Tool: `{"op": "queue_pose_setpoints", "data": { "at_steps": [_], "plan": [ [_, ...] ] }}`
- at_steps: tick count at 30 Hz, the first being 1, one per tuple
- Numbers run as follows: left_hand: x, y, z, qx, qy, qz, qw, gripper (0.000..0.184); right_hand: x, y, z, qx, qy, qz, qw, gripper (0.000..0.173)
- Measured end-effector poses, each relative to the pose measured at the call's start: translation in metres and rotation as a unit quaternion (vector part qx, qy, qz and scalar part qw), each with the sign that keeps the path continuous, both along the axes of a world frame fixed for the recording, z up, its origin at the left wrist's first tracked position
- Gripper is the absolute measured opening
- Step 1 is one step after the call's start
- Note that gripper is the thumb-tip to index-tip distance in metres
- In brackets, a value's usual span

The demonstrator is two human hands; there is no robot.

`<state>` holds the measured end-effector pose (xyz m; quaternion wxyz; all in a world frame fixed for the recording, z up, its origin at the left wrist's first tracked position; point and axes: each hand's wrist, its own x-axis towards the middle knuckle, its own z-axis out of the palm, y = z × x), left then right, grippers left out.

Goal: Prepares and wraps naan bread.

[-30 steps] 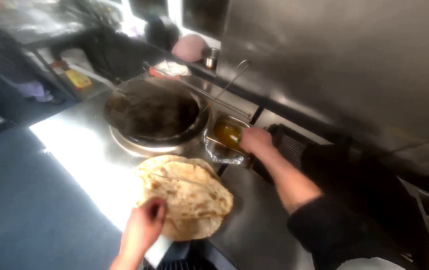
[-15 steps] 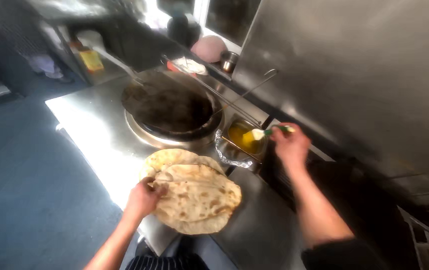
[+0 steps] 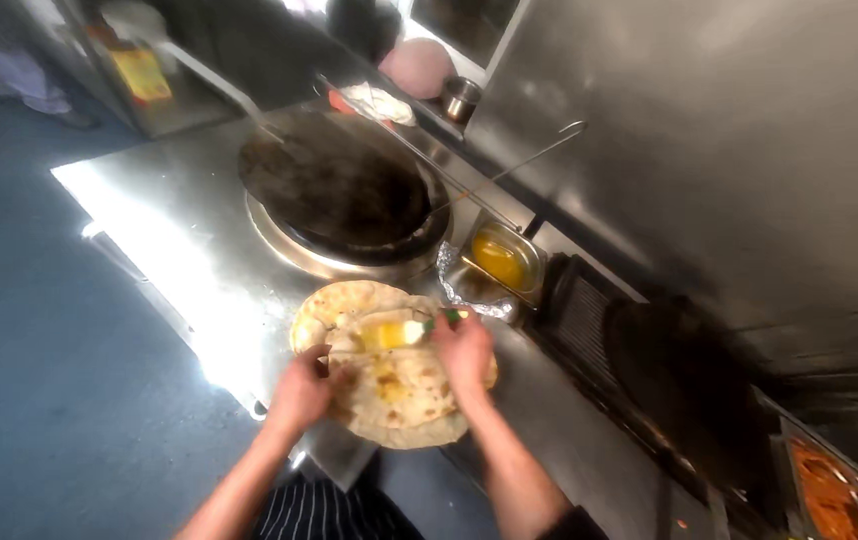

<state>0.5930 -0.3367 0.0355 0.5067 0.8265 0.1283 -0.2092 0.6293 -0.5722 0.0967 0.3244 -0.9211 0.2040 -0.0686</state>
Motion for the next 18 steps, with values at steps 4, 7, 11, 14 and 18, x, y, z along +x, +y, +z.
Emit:
{"op": "queue_pose_setpoints", "data": {
  "at_steps": [4,7,11,14,18],
  "plan": [
    [-0.001,0.000,0.002,0.008,0.008,-0.005,1.000,0.057,-0.019,-0.043,0.021,-0.197,-0.102,-0.001,0.975,0.028],
    [0.001,0.002,0.002,-0.004,0.009,-0.016,1.000,0.056,-0.037,-0.029,0.010,-0.267,-0.216,0.071,0.936,0.029],
    [0.003,0.006,0.001,-0.037,0.012,-0.032,0.999,0.050,-0.053,0.047,-0.035,-0.228,-0.327,0.199,0.895,0.027],
    [0.001,0.012,0.002,-0.120,0.040,-0.014,0.992,0.039,-0.073,0.069,-0.028,-0.063,-0.317,0.225,0.919,0.019],
    [-0.002,0.013,0.004,-0.143,0.053,0.014,0.988,0.040,-0.089,0.025,-0.003,0.116,-0.165,0.093,0.975,0.019]
  ]
}}
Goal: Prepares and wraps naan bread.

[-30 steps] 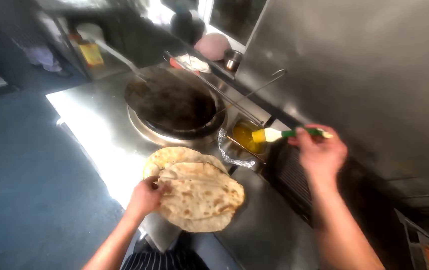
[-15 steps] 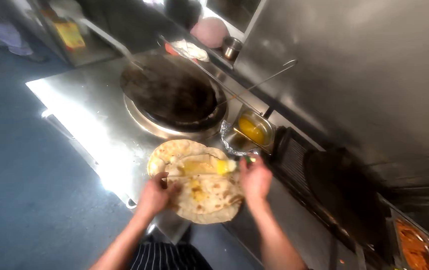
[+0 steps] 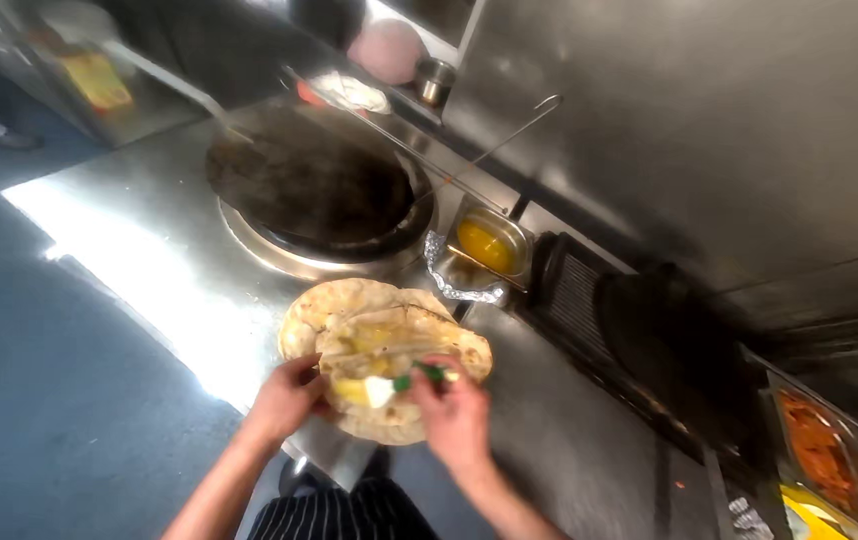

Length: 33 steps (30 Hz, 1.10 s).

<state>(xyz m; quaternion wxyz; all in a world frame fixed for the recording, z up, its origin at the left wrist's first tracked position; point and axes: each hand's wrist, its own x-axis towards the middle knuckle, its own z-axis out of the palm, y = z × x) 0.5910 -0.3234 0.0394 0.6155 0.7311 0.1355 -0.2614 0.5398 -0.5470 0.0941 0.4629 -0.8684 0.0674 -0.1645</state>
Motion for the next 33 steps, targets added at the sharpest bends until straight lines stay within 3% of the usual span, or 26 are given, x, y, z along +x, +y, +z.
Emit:
{"op": "queue_pose_setpoints", "data": {
  "at_steps": [3,5,7,9,13,15,17,18,20,22,24,26,28,30,33],
  "plan": [
    [-0.002,-0.001,0.001,0.033,-0.017,-0.018,0.999,0.040,0.014,-0.072,0.002,-0.148,0.079,-0.115,0.979,0.021],
    [-0.002,-0.002,0.002,0.052,-0.025,-0.033,0.998,0.041,0.018,-0.112,0.014,-0.265,0.050,-0.164,0.949,0.024],
    [-0.003,-0.003,0.005,0.072,-0.027,-0.041,0.996,0.040,0.017,-0.124,0.018,-0.342,-0.018,-0.157,0.926,0.025],
    [-0.005,-0.005,0.005,0.095,-0.031,-0.045,0.994,0.040,0.003,-0.100,0.009,-0.372,-0.088,-0.074,0.921,0.027],
    [-0.006,-0.012,0.000,0.162,-0.056,-0.048,0.984,0.043,-0.042,-0.007,-0.018,-0.237,-0.157,0.133,0.949,0.023],
    [-0.006,-0.017,0.000,0.207,-0.076,-0.060,0.973,0.051,-0.043,0.008,-0.017,-0.078,-0.118,0.115,0.983,0.019],
    [-0.009,-0.019,0.000,0.232,-0.086,-0.062,0.967,0.056,-0.025,-0.012,-0.017,0.050,-0.036,0.028,0.998,0.020],
    [-0.010,-0.019,0.000,0.238,-0.089,-0.061,0.965,0.055,-0.012,-0.035,-0.021,0.046,0.000,-0.025,0.999,0.020],
    [-0.011,-0.019,0.001,0.243,-0.085,-0.062,0.964,0.053,0.008,-0.093,-0.026,-0.098,0.012,-0.117,0.988,0.022],
    [-0.012,-0.022,0.003,0.240,-0.075,-0.062,0.966,0.053,0.016,-0.144,-0.018,-0.237,-0.041,-0.164,0.957,0.024],
    [-0.012,-0.022,0.004,0.247,-0.069,-0.064,0.965,0.054,0.018,-0.164,-0.012,-0.308,-0.121,-0.165,0.929,0.024],
    [-0.012,-0.023,0.006,0.264,-0.069,-0.064,0.960,0.054,0.014,-0.147,-0.020,-0.338,-0.194,-0.112,0.914,0.026],
    [-0.014,-0.027,0.008,0.284,-0.070,-0.060,0.954,0.055,-0.003,-0.093,-0.035,-0.301,-0.205,-0.017,0.931,0.025],
    [-0.018,-0.031,0.008,0.301,-0.074,-0.053,0.949,0.055,-0.023,-0.031,-0.042,-0.196,-0.174,0.078,0.962,0.022],
    [-0.026,-0.035,0.006,0.316,-0.108,-0.024,0.942,0.055,-0.016,-0.017,-0.012,-0.008,-0.165,0.095,0.982,0.020]
  ]
}}
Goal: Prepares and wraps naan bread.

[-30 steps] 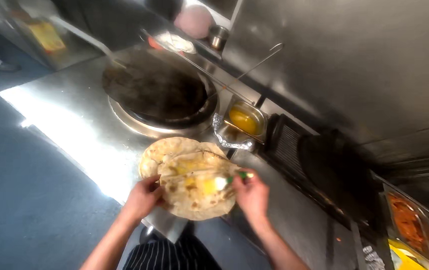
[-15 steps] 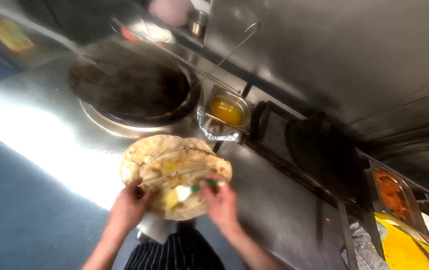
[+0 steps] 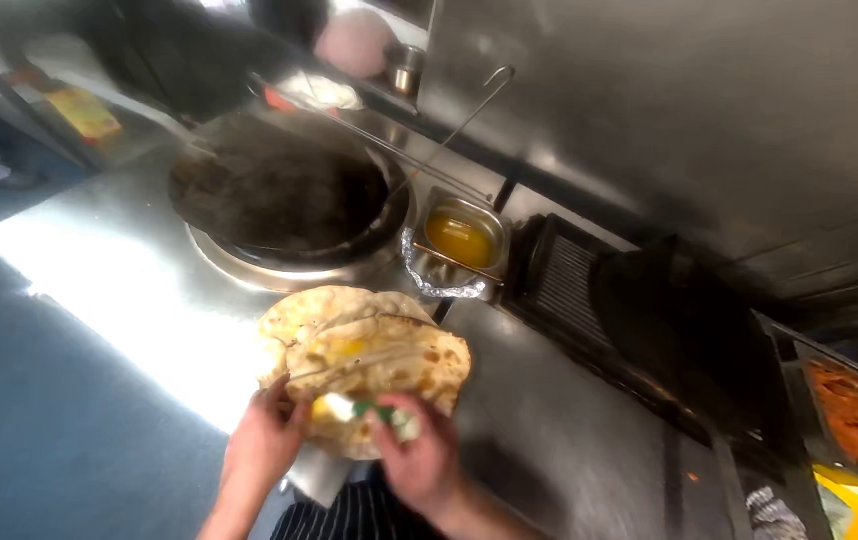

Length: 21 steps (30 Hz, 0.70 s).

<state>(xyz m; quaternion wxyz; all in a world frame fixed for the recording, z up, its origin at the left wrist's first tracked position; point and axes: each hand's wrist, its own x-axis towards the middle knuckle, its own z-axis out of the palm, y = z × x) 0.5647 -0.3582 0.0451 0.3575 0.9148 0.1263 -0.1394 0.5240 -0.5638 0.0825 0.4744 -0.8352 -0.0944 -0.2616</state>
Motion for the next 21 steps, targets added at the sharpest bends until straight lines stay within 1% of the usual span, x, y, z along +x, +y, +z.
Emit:
{"op": "queue_pose_setpoints", "data": {
  "at_steps": [1,2,4,6,7,8,10,11,12,13,14,15,16,17,18,19,20,21],
  "plan": [
    [-0.004,-0.001,0.000,0.003,-0.011,0.007,1.000,0.059,0.012,-0.017,0.017,0.034,-0.015,-0.031,0.999,0.020],
    [-0.007,-0.002,0.000,0.010,-0.015,0.012,1.000,0.067,0.029,-0.042,0.036,0.042,-0.045,-0.072,0.996,0.018],
    [-0.009,-0.010,0.003,0.015,0.003,0.021,1.000,0.076,0.067,-0.102,0.075,0.026,-0.097,-0.124,0.987,0.022],
    [-0.006,-0.016,0.010,0.010,0.044,0.031,0.999,0.076,0.118,-0.153,0.097,-0.004,-0.115,-0.172,0.978,0.025],
    [-0.004,-0.015,0.014,-0.004,0.060,0.037,0.998,0.076,0.144,-0.172,0.098,-0.037,-0.097,-0.197,0.975,0.026],
    [-0.001,-0.012,0.018,-0.026,0.066,0.044,0.997,0.076,0.166,-0.187,0.093,-0.083,-0.055,-0.216,0.971,0.026],
    [0.012,0.003,0.030,-0.086,0.050,0.062,0.993,0.070,0.192,-0.201,0.083,-0.183,0.067,-0.202,0.960,0.027],
    [0.021,0.014,0.035,-0.113,0.033,0.076,0.990,0.066,0.199,-0.201,0.080,-0.229,0.120,-0.179,0.949,0.029],
    [0.030,0.025,0.039,-0.129,0.014,0.101,0.986,0.063,0.201,-0.196,0.079,-0.275,0.154,-0.153,0.936,0.037],
    [0.037,0.034,0.038,-0.134,-0.010,0.136,0.982,0.060,0.196,-0.186,0.076,-0.320,0.153,-0.129,0.926,0.051],
    [0.042,0.041,0.034,-0.127,-0.034,0.174,0.976,0.061,0.186,-0.171,0.072,-0.352,0.113,-0.107,0.923,0.059],
    [0.044,0.045,0.026,-0.112,-0.049,0.209,0.970,0.064,0.174,-0.152,0.067,-0.363,0.056,-0.074,0.927,0.057],
    [0.042,0.046,0.018,-0.102,-0.058,0.240,0.964,0.072,0.164,-0.130,0.058,-0.353,0.005,-0.036,0.935,0.047],
    [0.035,0.043,0.010,-0.095,-0.059,0.265,0.958,0.081,0.157,-0.107,0.045,-0.328,-0.010,0.009,0.945,0.037],
    [0.024,0.035,0.004,-0.100,-0.051,0.288,0.951,0.089,0.155,-0.086,0.031,-0.301,0.042,0.055,0.951,0.030],
    [0.011,0.025,-0.001,-0.116,-0.037,0.308,0.943,0.095,0.156,-0.067,0.020,-0.285,0.158,0.093,0.941,0.033],
    [-0.002,0.012,-0.007,-0.139,-0.017,0.330,0.934,0.094,0.164,-0.052,0.010,-0.284,0.277,0.120,0.910,0.051],
    [-0.012,0.000,-0.012,-0.168,0.002,0.346,0.923,0.087,0.174,-0.041,-0.002,-0.285,0.355,0.134,0.880,0.071]
  ]
}}
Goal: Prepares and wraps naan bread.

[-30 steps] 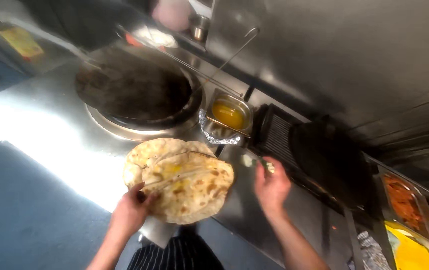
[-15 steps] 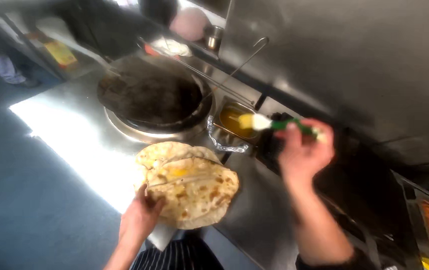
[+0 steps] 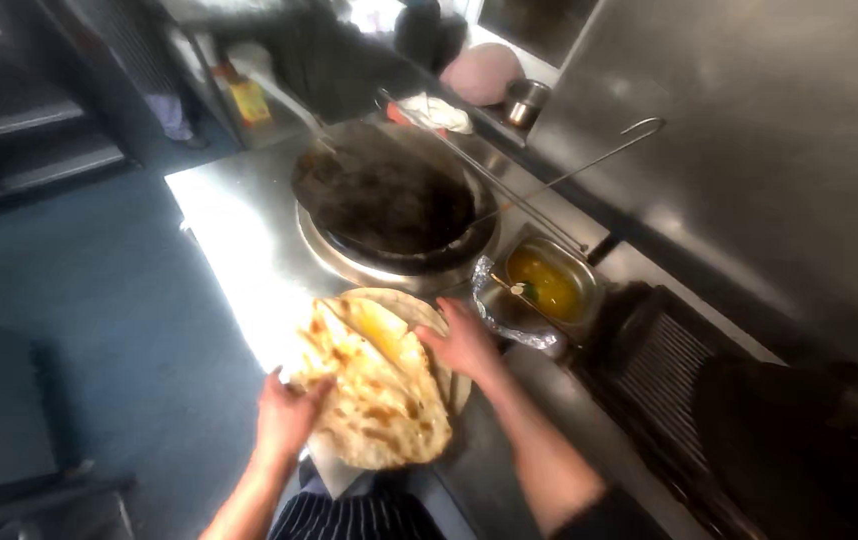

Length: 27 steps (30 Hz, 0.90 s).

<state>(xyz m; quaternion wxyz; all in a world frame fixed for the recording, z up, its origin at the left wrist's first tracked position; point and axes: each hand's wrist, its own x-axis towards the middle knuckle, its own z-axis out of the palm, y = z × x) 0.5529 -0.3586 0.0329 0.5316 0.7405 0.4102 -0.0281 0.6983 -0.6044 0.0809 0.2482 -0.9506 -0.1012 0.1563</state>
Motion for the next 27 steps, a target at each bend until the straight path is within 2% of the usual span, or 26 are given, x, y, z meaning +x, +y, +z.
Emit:
{"op": "queue_pose_setpoints", "data": {
  "at_steps": [2,3,5,7,9,10,12,13,15,19,22,23,24,27],
  "plan": [
    [-0.011,-0.018,-0.006,-0.068,0.007,0.014,0.998,0.067,0.014,0.017,-0.014,-0.035,0.070,-0.002,0.997,0.092],
    [-0.012,-0.022,-0.006,-0.082,0.001,0.016,0.996,0.063,0.019,0.022,-0.014,-0.048,0.079,-0.001,0.996,0.092],
    [-0.013,-0.023,-0.007,-0.071,-0.017,0.007,0.997,0.062,0.028,0.028,-0.014,-0.063,0.085,0.006,0.994,0.077],
    [-0.015,-0.020,-0.008,-0.009,-0.010,-0.018,1.000,0.066,0.030,0.030,-0.017,-0.062,0.063,0.023,0.996,0.066],
    [-0.019,-0.023,-0.005,0.085,-0.011,-0.052,0.995,0.070,0.027,0.029,-0.021,-0.049,-0.006,0.049,0.998,0.071],
    [-0.023,-0.028,-0.001,0.135,-0.025,-0.066,0.988,0.069,0.023,0.028,-0.024,-0.042,-0.043,0.069,0.996,0.077],
    [-0.027,-0.039,0.002,0.185,-0.088,-0.076,0.976,0.062,0.019,0.026,-0.027,-0.049,-0.080,0.108,0.990,0.065],
    [-0.028,-0.041,0.001,0.176,-0.124,-0.078,0.973,0.059,0.020,0.024,-0.028,-0.056,-0.065,0.117,0.989,0.058],
    [-0.027,-0.035,-0.002,0.090,-0.147,-0.075,0.982,0.061,0.029,0.018,-0.032,-0.049,-0.006,0.113,0.992,0.056],
    [-0.014,-0.005,-0.005,-0.107,-0.082,-0.041,0.990,0.063,0.029,0.022,-0.027,-0.023,0.069,0.051,0.996,0.047],
    [-0.011,0.000,-0.002,-0.147,-0.060,-0.044,0.986,0.062,0.026,0.031,-0.023,-0.034,0.125,-0.005,0.992,0.066],
    [-0.010,-0.001,0.001,-0.148,-0.057,-0.055,0.986,0.066,0.026,0.033,-0.023,-0.018,0.159,-0.013,0.987,0.070],
    [-0.009,-0.002,0.004,-0.149,-0.057,-0.064,0.985,0.070,0.027,0.033,-0.022,0.002,0.190,-0.010,0.982,0.066],
    [-0.010,0.007,0.012,-0.192,-0.074,-0.051,0.977,0.068,0.026,0.033,-0.021,0.041,0.230,0.025,0.972,0.039]
  ]
}}
